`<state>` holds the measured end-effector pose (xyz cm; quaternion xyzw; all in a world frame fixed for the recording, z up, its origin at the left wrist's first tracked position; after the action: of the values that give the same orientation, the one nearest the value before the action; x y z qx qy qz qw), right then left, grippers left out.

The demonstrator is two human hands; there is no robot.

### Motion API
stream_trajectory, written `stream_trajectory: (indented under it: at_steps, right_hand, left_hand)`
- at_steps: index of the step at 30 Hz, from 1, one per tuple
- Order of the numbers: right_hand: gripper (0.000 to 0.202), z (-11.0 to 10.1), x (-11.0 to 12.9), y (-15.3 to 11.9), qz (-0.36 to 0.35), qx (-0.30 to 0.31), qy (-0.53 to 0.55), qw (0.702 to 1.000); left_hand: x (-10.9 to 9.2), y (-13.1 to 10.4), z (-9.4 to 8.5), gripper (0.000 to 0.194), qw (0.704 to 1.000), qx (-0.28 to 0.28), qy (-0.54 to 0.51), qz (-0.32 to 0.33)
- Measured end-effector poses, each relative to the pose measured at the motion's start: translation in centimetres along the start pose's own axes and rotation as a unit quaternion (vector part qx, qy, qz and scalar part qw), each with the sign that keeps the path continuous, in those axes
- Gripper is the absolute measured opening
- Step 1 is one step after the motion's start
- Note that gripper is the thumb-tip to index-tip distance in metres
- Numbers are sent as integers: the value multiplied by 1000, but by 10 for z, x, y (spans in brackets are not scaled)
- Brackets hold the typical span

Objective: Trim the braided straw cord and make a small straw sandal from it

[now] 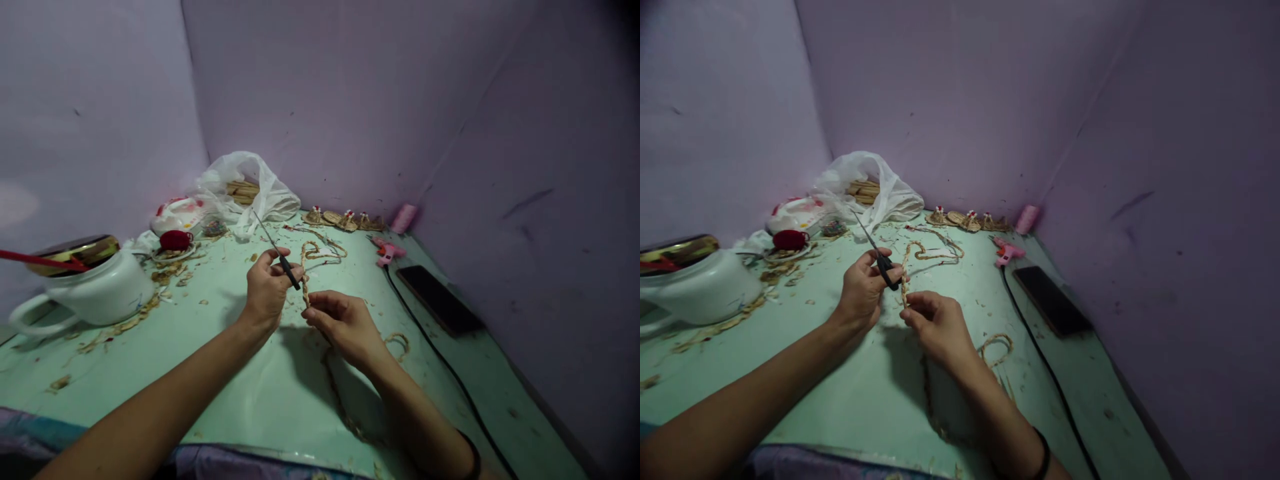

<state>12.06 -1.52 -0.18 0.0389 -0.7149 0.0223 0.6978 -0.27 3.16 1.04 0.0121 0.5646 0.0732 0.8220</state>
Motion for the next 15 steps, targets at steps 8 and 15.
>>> stream_trajectory:
  at_steps: [8, 15]
  right_hand:
    - [19, 4, -5, 1, 32, -18, 164, 986]
    - [24, -21, -9, 9, 51, -96, 154, 982]
  left_hand:
    - [10, 4, 0, 39, 992, 68, 83, -72]
    - [-25, -7, -7, 30, 804, 242, 494, 223]
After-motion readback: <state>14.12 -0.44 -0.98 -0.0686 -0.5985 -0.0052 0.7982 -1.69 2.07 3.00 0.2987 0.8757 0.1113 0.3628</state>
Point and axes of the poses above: each hand's wrist, its own y-axis towards the middle knuckle, its own z-axis out of the palm, x = y × z, the point moved 5 cm from there along y, towards the middle knuckle, and after that the axes turned 3 degrees about y, right-handed, at the moved point
